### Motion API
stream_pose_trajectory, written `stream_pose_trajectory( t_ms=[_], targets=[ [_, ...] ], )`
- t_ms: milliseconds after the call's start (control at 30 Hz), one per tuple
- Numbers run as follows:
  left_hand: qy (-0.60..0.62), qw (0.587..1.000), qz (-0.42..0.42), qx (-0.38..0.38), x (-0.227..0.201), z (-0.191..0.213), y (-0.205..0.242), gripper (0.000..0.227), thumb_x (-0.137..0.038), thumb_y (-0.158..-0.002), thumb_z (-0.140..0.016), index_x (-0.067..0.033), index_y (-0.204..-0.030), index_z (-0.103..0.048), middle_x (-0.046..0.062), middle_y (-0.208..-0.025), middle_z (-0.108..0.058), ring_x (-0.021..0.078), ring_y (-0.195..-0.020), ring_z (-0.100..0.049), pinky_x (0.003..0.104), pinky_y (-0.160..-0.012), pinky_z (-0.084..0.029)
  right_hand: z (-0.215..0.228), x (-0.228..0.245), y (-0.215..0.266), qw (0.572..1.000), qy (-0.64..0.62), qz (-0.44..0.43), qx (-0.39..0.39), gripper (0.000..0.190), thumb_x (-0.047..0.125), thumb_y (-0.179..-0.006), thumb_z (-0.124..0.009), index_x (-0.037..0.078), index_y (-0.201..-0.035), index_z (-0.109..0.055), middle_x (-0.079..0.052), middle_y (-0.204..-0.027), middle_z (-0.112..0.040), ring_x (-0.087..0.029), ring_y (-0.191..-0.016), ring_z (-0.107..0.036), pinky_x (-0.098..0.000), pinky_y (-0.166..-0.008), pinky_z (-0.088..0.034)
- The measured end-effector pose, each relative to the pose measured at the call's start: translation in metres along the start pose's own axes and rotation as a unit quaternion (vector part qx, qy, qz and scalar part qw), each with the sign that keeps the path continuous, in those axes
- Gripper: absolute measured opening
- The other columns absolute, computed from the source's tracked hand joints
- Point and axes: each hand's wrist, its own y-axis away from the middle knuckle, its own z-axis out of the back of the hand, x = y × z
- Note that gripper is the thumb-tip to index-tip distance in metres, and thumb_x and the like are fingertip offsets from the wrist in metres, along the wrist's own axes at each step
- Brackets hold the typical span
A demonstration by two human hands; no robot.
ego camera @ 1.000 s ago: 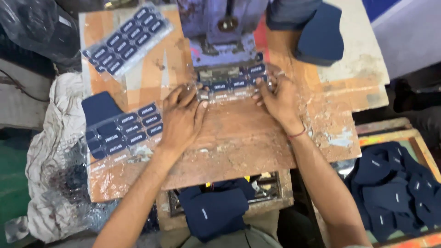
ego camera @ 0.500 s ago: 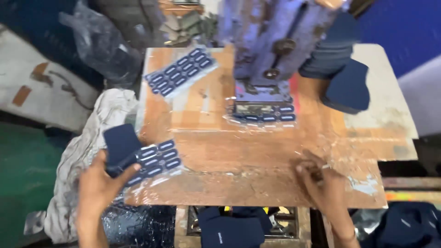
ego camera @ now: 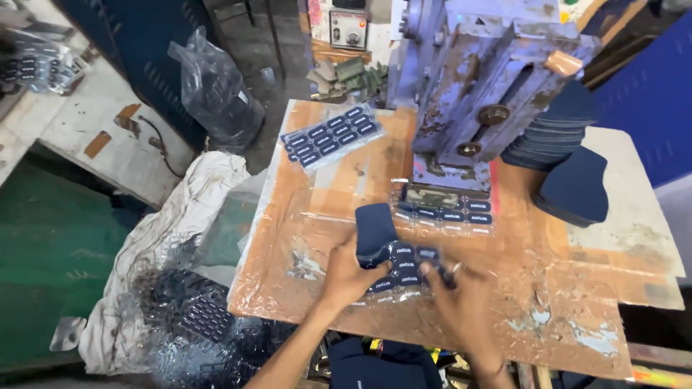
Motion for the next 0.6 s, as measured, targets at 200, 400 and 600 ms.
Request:
stream_pose_trajectory(
  t_ms=[200,400,600],
  targets=[
    [-0.168,0.985,-0.027,-0.020,0.034,-0.011,0.005,0.071,-0.022,-0.073,-0.095,-0.0011,-0.130,-0.058,0.016,-0.102,-0.077,0.0284,-0.094,-0.071,0.039,-0.090,-0.053,-0.007,-0.024,0.018,0.968,-0.083,0.196,-0.131,0.013,0.019,-0.088,-0.073,0.012,-0.095,-0.081,-0.006,-0.079,-0.074,-0.019,-0.065,-0.069,-0.0335,-0.059,-0.054],
    [0.114,0.945,0.031,0.304,0.049,0.033,-0.025,0.140,-0.018,-0.072,-0.092,-0.0107,-0.164,0.015,0.016,-0.131,-0.068,0.0222,-0.118,-0.064,0.037,-0.104,-0.049,-0.060,-0.085,0.043,0.799,-0.541,0.246,-0.092,0.018,0.001,-0.088,-0.070,0.007,-0.104,-0.064,-0.013,-0.099,-0.072,-0.031,-0.099,-0.071,-0.0384,-0.091,-0.059],
    [0.175,0.960,-0.054,0.212,0.037,0.028,-0.015,0.131,-0.021,-0.080,-0.089,-0.0159,-0.168,0.010,0.014,-0.166,-0.035,0.0310,-0.140,-0.057,0.039,-0.108,-0.051,-0.064,-0.135,0.027,0.927,-0.026,0.349,-0.134,0.038,0.015,-0.079,-0.068,0.018,-0.116,-0.074,-0.008,-0.110,-0.074,-0.023,-0.104,-0.070,-0.0360,-0.087,-0.058]
  ],
)
